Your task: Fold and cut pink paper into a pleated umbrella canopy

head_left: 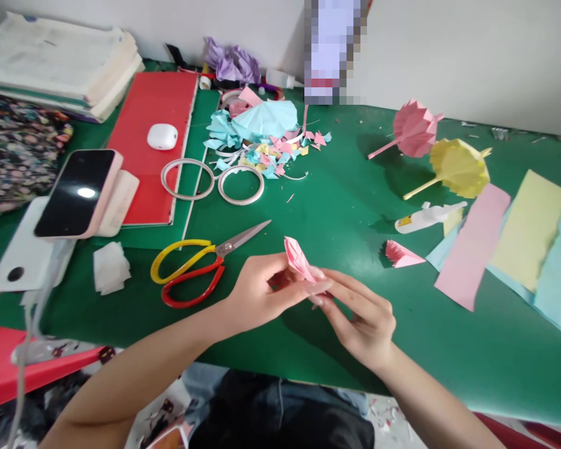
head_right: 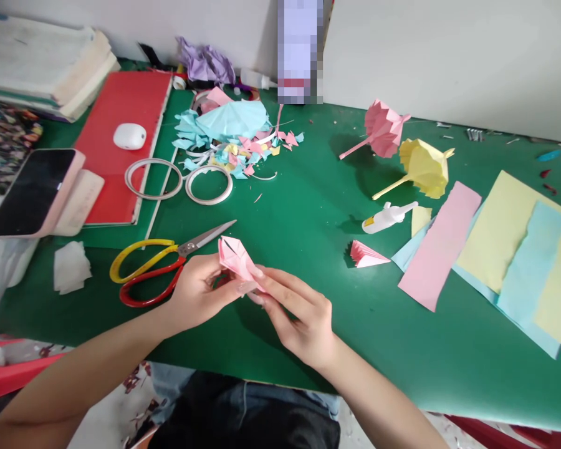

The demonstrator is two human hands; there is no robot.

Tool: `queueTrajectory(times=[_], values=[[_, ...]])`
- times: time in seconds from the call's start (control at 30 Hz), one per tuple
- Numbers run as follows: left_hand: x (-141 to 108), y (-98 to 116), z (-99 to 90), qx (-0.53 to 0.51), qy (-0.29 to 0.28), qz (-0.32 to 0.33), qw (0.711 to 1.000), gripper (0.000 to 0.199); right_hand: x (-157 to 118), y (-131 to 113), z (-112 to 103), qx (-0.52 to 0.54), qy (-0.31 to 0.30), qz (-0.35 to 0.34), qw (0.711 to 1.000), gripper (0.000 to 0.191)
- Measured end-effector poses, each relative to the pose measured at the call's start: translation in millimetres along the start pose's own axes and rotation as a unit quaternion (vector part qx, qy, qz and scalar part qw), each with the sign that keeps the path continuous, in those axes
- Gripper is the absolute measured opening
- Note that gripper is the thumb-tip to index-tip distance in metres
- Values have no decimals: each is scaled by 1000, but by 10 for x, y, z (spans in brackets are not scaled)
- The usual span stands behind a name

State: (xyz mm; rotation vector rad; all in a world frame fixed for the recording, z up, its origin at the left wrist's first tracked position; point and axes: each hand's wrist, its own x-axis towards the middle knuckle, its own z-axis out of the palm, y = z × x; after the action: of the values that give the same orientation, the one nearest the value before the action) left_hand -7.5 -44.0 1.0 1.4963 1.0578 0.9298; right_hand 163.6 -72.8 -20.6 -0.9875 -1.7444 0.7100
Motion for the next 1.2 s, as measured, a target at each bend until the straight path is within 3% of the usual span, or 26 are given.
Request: queueTrajectory(times=[0.1, 0.2, 1.2], values=[[-11, 25, -4, 68, 40, 55, 995, 9, -31, -27, 23, 69, -5, 43, 997, 50], [-15, 52, -21, 83, 35, 78, 993, 7, -62, -36, 26, 105, -3, 69, 992, 50], [-18, 78, -32, 68, 21, 85, 994, 8, -103, -40, 20, 116, -14, 61, 991, 55]])
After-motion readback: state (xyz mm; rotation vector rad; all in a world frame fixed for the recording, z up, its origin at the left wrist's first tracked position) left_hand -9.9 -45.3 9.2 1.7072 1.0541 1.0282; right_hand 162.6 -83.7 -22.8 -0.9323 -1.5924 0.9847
